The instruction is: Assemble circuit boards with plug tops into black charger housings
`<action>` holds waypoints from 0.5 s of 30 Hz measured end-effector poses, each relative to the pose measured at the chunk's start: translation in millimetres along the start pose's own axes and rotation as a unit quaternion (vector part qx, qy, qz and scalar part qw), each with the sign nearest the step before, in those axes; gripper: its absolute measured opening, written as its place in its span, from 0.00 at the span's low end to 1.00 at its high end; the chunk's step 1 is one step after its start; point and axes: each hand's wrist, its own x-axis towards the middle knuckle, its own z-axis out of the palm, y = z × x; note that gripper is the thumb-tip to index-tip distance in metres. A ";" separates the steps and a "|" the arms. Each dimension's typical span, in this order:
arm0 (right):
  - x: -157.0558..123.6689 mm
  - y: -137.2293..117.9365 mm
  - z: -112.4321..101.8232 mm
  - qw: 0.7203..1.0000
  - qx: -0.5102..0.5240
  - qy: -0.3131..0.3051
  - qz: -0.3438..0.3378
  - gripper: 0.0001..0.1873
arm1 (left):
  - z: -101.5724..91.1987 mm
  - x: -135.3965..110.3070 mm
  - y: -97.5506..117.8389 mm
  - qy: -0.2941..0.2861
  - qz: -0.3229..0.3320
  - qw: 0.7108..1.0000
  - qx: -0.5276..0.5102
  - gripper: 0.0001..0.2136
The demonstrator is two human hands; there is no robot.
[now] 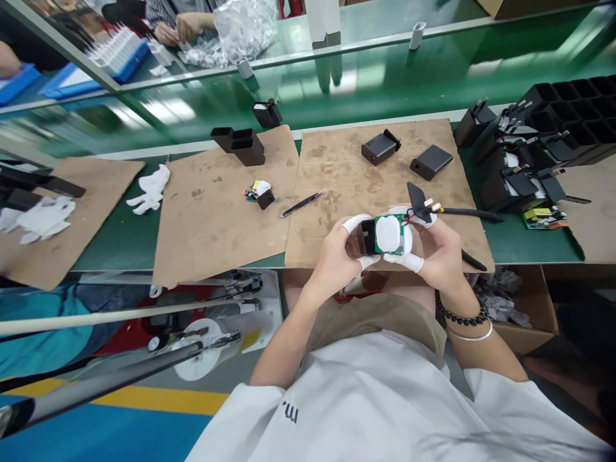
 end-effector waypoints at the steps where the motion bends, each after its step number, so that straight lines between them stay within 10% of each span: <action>1: -0.2 -2.9 -0.4 1.000 -0.016 -0.014 -0.007 0.27 | 0.0 -0.3 2.7 0.013 0.018 1.000 -0.006 0.30; 15: -7.2 -30.5 -8.5 0.995 -0.065 -0.044 -0.060 0.28 | -9.9 -9.0 30.8 0.015 0.115 0.993 -0.007 0.27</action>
